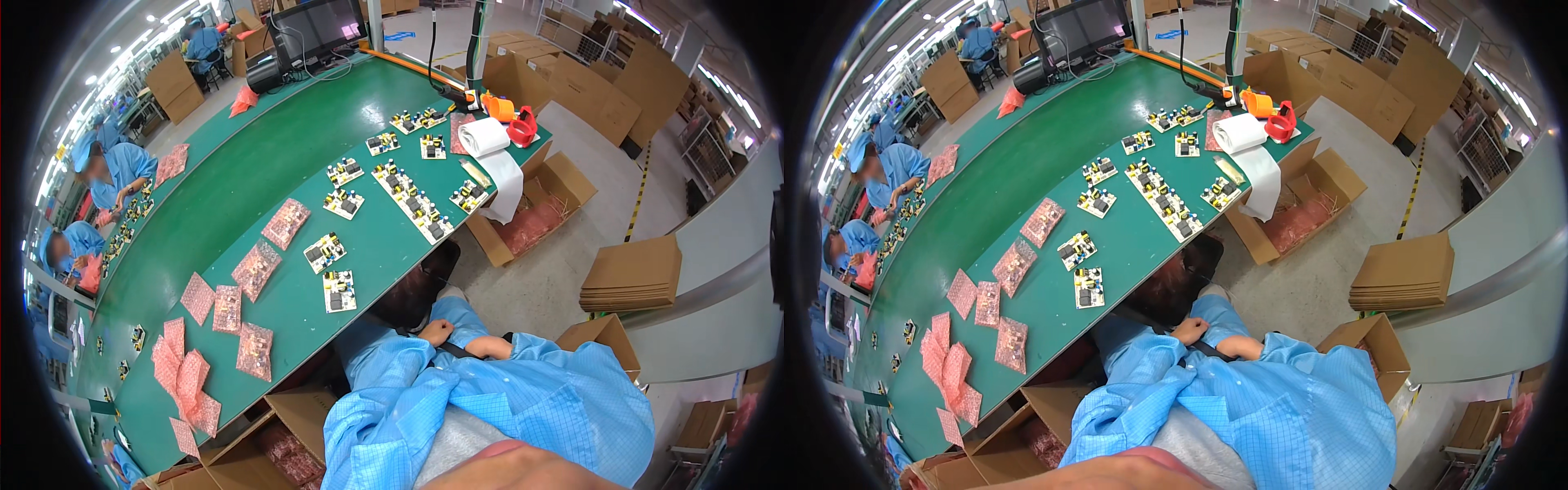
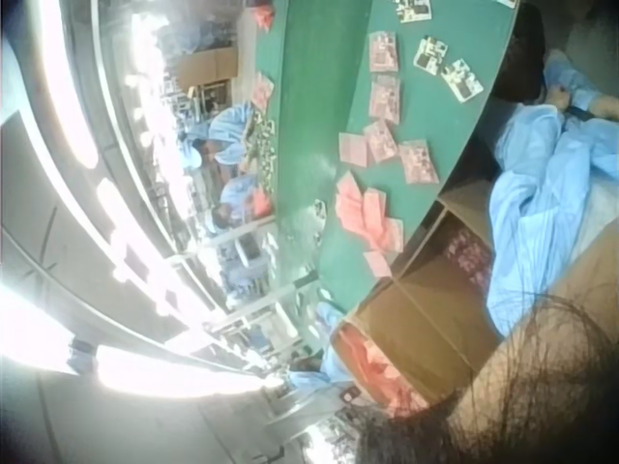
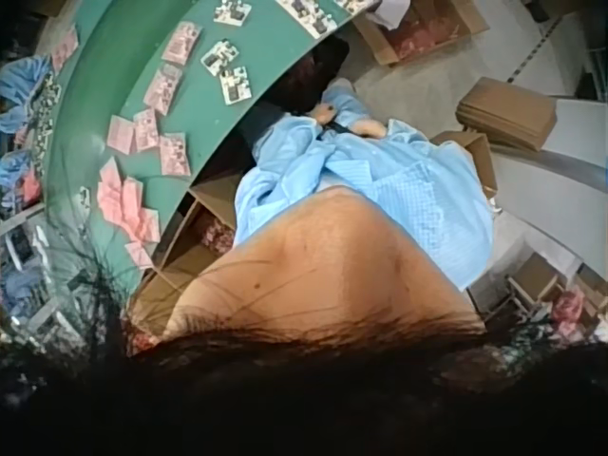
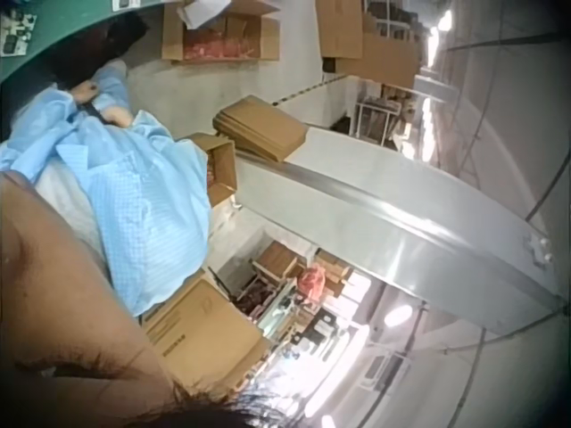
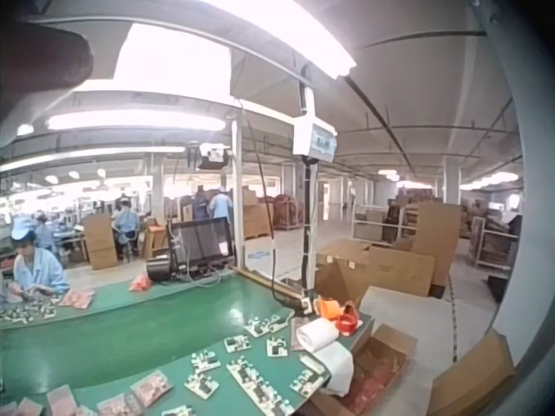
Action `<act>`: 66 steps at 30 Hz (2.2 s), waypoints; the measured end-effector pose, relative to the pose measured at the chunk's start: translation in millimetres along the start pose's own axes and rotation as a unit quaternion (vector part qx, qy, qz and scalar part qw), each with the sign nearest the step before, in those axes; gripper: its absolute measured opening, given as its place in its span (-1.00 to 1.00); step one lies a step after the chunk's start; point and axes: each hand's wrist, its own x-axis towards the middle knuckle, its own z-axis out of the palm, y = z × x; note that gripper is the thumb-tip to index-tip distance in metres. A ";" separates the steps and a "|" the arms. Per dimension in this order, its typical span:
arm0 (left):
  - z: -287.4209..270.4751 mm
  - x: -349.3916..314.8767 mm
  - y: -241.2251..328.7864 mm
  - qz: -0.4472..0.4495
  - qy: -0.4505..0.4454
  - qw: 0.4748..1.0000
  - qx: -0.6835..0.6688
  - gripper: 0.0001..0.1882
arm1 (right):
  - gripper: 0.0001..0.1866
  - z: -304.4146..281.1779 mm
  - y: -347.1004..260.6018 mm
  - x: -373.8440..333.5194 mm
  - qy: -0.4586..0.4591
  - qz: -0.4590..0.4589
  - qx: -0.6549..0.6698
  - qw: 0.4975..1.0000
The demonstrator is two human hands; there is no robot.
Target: Packing circuit boards into anti-static bubble wrap bags and placing them into cardboard shipping boxes.
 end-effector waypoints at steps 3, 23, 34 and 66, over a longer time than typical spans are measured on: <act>3.2 1.3 -0.6 0.003 -0.001 1.000 0.000 -0.58 | -0.52 -37.3 -58.6 14.2 -0.049 0.064 -0.012 0.997; 3.1 1.5 -3.4 -0.003 -0.009 1.000 -0.006 -0.60 | -0.56 -205.3 -293.9 -71.2 -0.183 0.312 0.421 0.832; 9.0 4.2 -8.1 0.001 -0.002 1.000 -0.022 -0.68 | -0.84 -168.3 -208.9 -47.4 -0.273 0.197 0.302 0.892; -6.0 -14.3 16.0 0.093 0.122 0.988 -0.011 -0.73 | -0.69 -171.4 -302.9 -67.2 -0.036 0.143 -0.183 0.972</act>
